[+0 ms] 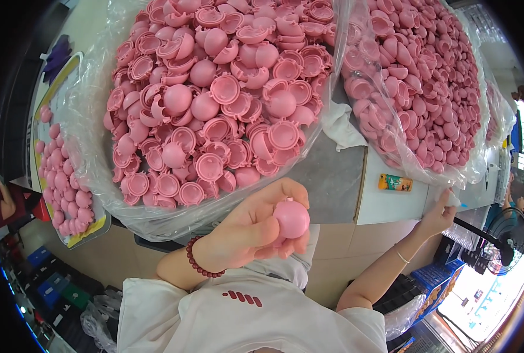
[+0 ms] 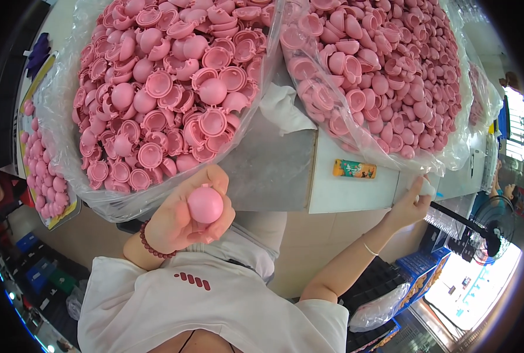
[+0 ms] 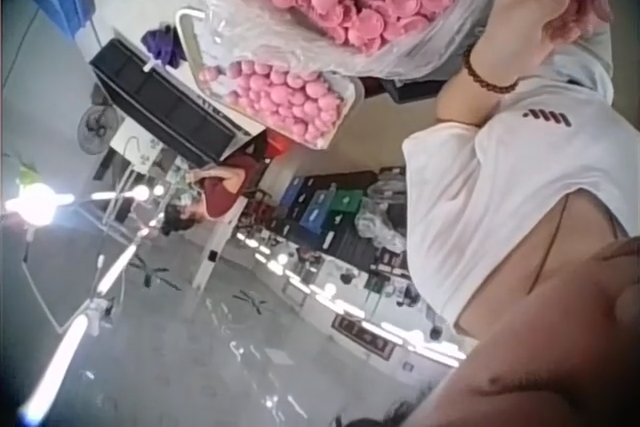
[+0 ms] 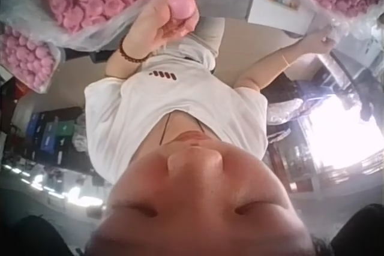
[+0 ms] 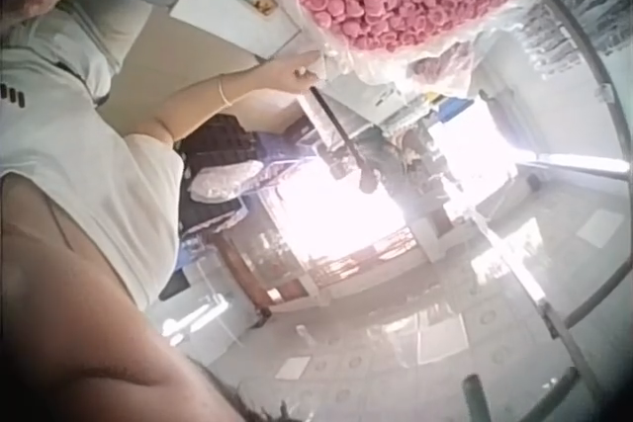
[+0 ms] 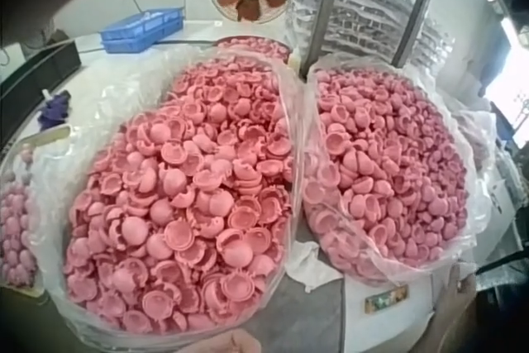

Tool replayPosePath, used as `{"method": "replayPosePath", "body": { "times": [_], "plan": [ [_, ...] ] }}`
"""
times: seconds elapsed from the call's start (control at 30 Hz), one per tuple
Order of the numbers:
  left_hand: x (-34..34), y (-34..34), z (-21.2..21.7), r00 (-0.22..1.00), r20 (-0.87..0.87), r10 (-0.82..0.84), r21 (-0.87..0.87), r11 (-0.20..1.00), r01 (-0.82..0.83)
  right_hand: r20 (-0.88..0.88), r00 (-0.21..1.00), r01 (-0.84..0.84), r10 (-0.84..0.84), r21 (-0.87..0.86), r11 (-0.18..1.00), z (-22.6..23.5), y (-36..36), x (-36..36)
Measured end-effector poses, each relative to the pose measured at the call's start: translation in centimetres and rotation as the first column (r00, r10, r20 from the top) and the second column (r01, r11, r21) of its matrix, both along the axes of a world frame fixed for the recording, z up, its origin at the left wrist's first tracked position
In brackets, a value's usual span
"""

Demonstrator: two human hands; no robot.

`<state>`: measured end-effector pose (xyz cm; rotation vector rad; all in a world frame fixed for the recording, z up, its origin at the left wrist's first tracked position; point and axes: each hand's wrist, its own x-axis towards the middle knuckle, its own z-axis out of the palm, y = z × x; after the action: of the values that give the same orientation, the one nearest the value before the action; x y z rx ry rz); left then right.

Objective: Applying glue to plastic halves and joining them to assemble small toy pigs.

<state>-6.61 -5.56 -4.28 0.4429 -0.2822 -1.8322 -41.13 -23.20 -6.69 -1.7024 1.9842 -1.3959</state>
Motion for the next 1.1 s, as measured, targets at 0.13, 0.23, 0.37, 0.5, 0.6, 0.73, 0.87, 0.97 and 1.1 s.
{"method": "replayPosePath", "body": {
  "times": [0.13, 0.23, 0.37, 0.5, 0.6, 0.73, 0.87, 0.97, 1.1],
  "plan": [
    [0.1, -0.1, 0.4, 1.000, 0.017, 0.013, 0.059, 0.998, -0.014, 0.117, 0.992, -0.020, 0.047, -0.228, 0.974, 2.8, 2.8, 5.5],
    [0.7, 0.1, 0.6, 0.999, 0.017, -0.041, 0.031, 0.999, 0.041, 0.168, 0.964, -0.162, 0.207, -0.247, 0.955, 2.9, 5.5, 9.6],
    [2.0, 1.3, 1.3, 0.783, 0.576, 0.235, -0.251, 0.962, -0.104, 0.089, 0.876, -0.449, 0.474, -0.207, 0.869, 2.8, 7.2, 10.8],
    [7.3, 4.8, 3.3, -0.353, 0.768, 0.534, -0.628, 0.738, -0.247, 0.127, 0.887, -0.405, 0.444, -0.246, 0.881, 3.2, 7.2, 8.3],
    [15.0, 8.4, 3.7, -0.785, 0.601, -0.150, -0.523, 0.669, -0.528, 0.146, 0.903, -0.361, 0.403, -0.252, 0.898, 2.9, 7.1, 9.0],
    [17.2, 8.9, 3.5, -0.899, 0.313, -0.306, -0.600, 0.670, -0.437, 0.076, 0.932, -0.340, 0.354, -0.155, 0.928, 2.7, 7.5, 9.9],
    [12.9, 6.1, 3.8, -0.406, 0.728, 0.552, -0.678, 0.497, -0.541, 0.065, 0.871, -0.467, 0.488, -0.204, 0.860, 2.6, 7.7, 11.9],
    [6.0, 3.8, 4.0, 0.453, 0.654, 0.606, -0.301, 0.758, -0.578, 0.270, 0.730, -0.576, 0.628, -0.252, 0.778, 2.8, 8.8, 15.3],
    [2.6, 1.5, 2.2, 0.791, 0.596, 0.137, -0.159, 0.986, -0.050, 0.608, 0.339, -0.746, 0.718, -0.291, 0.599, 4.0, 11.4, 18.0]
  ]
}}
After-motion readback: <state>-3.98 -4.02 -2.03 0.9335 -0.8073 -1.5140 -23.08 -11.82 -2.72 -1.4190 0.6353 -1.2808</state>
